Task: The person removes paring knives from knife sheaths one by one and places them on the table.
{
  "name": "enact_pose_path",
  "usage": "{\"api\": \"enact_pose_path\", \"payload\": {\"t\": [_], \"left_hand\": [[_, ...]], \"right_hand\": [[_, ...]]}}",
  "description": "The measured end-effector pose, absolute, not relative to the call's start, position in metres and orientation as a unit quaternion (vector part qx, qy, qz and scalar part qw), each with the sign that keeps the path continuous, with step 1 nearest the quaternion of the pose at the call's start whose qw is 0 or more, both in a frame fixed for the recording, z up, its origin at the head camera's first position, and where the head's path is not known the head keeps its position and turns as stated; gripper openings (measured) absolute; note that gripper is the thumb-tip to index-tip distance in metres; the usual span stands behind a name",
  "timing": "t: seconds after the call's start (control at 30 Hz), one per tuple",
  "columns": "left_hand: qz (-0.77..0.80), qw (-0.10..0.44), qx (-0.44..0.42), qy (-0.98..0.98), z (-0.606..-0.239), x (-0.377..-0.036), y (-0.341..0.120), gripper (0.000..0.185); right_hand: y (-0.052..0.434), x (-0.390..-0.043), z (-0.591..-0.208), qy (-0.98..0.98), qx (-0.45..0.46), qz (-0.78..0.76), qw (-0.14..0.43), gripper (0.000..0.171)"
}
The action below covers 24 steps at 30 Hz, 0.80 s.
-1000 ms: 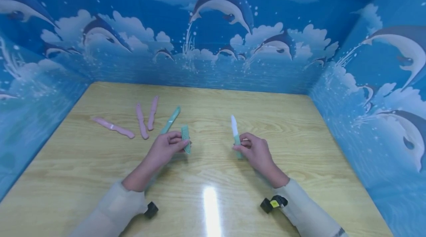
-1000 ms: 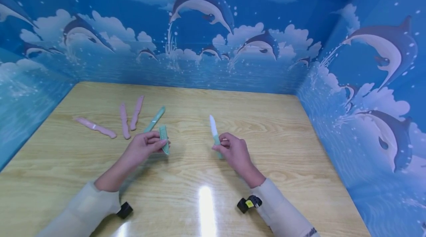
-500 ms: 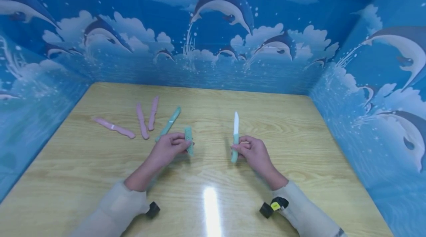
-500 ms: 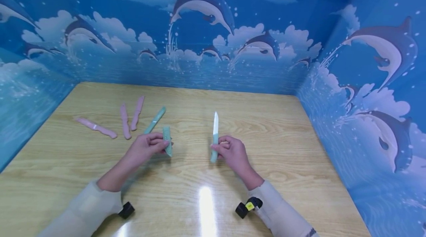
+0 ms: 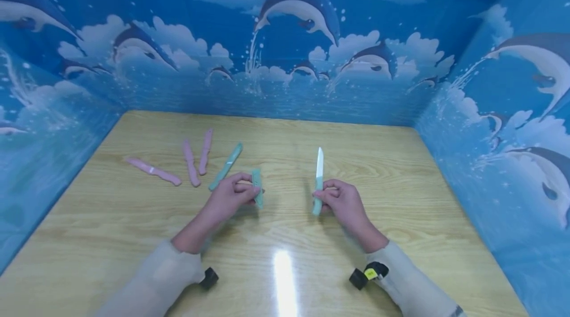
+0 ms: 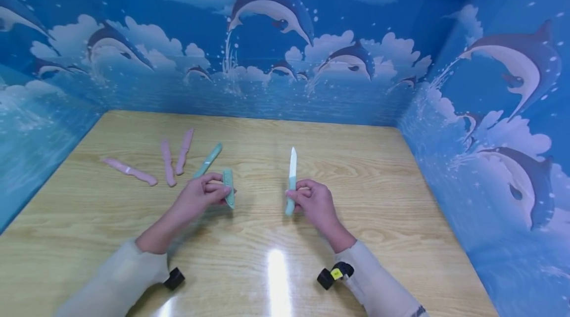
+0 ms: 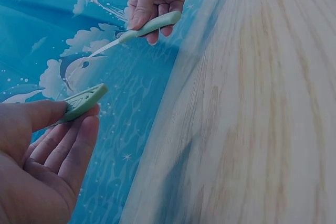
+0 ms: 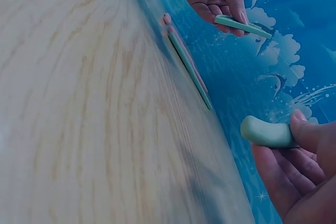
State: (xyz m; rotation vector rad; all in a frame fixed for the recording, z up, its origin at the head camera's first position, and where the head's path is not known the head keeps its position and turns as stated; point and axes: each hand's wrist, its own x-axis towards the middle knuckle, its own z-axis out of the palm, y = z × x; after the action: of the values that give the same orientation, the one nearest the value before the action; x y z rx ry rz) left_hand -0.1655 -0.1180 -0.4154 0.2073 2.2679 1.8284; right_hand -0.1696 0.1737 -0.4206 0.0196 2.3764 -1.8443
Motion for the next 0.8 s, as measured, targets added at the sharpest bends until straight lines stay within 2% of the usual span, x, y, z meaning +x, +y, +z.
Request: {"api": "enact_pose_path", "payload": {"t": [0.3,0.57,0.8], "left_hand": [[0.641,0.100,0.051,0.759,-0.416,-0.183,-0.093,0.028],[0.630,0.109,0.035,0.769,-0.407,-0.202,-0.077,0.034],[0.641,0.112,0.029,0.759,-0.410,-0.220,-0.054,0.028]], "right_hand": [[0.182,-0.180,-0.420,0.807,-0.007,-0.589,0.043,0.027],[0.191,-0.189,-0.411,0.840,-0.007,-0.542,0.012,0.027],[0.200,-0.203,-0.406,0.852,0.005,-0.524,0.004,0.026]]}}
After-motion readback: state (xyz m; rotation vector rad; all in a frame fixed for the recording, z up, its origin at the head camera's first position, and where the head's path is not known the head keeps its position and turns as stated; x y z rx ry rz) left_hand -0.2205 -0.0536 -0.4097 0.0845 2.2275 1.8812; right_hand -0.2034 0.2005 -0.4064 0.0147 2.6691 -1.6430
